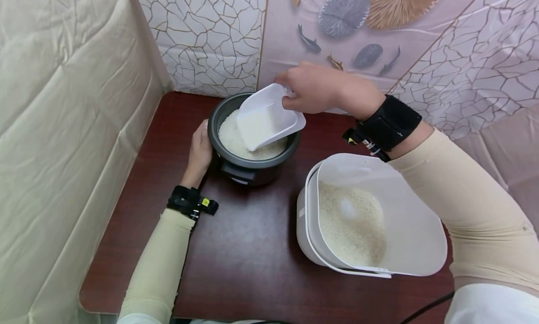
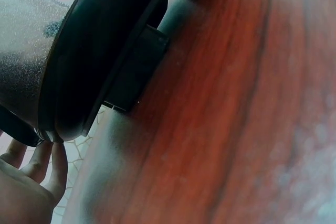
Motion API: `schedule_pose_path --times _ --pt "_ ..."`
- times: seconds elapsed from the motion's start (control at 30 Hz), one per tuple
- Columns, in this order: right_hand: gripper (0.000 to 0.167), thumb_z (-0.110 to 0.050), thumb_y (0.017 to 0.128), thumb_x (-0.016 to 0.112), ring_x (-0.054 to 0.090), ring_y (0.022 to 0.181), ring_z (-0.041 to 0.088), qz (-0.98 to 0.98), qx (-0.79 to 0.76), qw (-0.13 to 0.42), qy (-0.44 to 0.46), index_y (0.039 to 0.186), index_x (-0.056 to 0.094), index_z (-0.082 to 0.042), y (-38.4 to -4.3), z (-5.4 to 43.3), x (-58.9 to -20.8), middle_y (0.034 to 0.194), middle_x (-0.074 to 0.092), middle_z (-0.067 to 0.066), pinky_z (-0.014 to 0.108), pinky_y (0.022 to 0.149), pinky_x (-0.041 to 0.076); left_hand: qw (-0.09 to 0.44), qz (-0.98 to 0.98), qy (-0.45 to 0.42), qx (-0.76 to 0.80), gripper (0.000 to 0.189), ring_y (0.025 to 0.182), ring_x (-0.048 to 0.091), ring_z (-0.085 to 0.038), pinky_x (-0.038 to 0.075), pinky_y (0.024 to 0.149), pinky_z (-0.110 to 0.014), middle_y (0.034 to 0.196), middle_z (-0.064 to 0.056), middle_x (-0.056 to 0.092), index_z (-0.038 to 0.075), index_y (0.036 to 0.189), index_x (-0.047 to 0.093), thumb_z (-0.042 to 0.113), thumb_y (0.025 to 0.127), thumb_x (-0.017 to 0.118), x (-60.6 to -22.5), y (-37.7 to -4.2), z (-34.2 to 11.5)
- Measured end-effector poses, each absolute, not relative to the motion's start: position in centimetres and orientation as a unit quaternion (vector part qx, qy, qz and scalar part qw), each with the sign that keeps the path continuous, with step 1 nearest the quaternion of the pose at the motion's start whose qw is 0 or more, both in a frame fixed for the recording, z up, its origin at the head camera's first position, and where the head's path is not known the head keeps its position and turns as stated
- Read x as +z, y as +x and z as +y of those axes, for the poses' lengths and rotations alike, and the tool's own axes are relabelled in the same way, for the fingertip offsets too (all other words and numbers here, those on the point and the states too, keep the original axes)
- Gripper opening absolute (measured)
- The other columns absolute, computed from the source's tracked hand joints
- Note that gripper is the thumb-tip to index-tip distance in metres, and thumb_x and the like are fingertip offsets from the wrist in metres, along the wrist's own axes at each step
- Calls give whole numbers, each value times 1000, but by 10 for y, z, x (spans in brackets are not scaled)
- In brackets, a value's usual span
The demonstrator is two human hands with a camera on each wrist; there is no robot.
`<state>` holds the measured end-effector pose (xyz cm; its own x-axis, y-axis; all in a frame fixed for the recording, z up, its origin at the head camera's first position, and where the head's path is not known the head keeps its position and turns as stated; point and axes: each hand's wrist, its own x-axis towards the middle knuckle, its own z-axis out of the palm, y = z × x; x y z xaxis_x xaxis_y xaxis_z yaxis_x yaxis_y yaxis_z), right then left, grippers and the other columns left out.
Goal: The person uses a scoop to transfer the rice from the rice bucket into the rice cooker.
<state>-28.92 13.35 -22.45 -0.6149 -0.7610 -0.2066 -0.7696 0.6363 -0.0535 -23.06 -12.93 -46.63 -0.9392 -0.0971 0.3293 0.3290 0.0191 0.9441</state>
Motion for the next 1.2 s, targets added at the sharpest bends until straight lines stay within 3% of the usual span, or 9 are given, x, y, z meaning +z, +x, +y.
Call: schedule_pose_path --times 0.23,0.37,0.6,0.97,1.2 --pt "35 -14 98 54 58 81 33 908 43 97 -405 128 64 1 -286 138 -218 88 62 14 45 68 48 158 -693 -94 -697 38 102 56 -12 44 98 -30 105 4 64 1 123 69 20 117 37 -467 -233 -128" --pt "42 -17 99 54 62 85 34 917 63 103 -379 138 61 -3 -285 141 -213 94 66 17 49 64 51 157 -691 -96 -699 37 102 56 -12 44 97 -30 104 5 65 4 123 70 21 117 37 -468 -233 -128" --pt "49 -17 99 54 66 102 41 921 78 108 -366 146 57 -5 -285 145 -206 117 70 25 60 77 54 155 -688 -94 -703 38 102 56 -12 44 98 -30 103 5 64 6 120 70 23 117 37 -468 -232 -130" --pt "50 -15 99 54 66 95 47 925 101 48 -364 148 57 -3 -280 152 -205 108 71 27 61 70 52 157 -682 -97 -708 37 101 56 -10 44 98 -29 102 7 65 8 118 71 21 117 36 -469 -231 -128" --pt "40 -15 101 60 68 99 48 921 130 -32 -367 138 59 -1 -263 153 -209 103 72 30 61 81 51 153 -685 -99 -705 37 105 57 -10 43 100 -29 107 6 65 6 123 70 21 117 36 -469 -232 -129"
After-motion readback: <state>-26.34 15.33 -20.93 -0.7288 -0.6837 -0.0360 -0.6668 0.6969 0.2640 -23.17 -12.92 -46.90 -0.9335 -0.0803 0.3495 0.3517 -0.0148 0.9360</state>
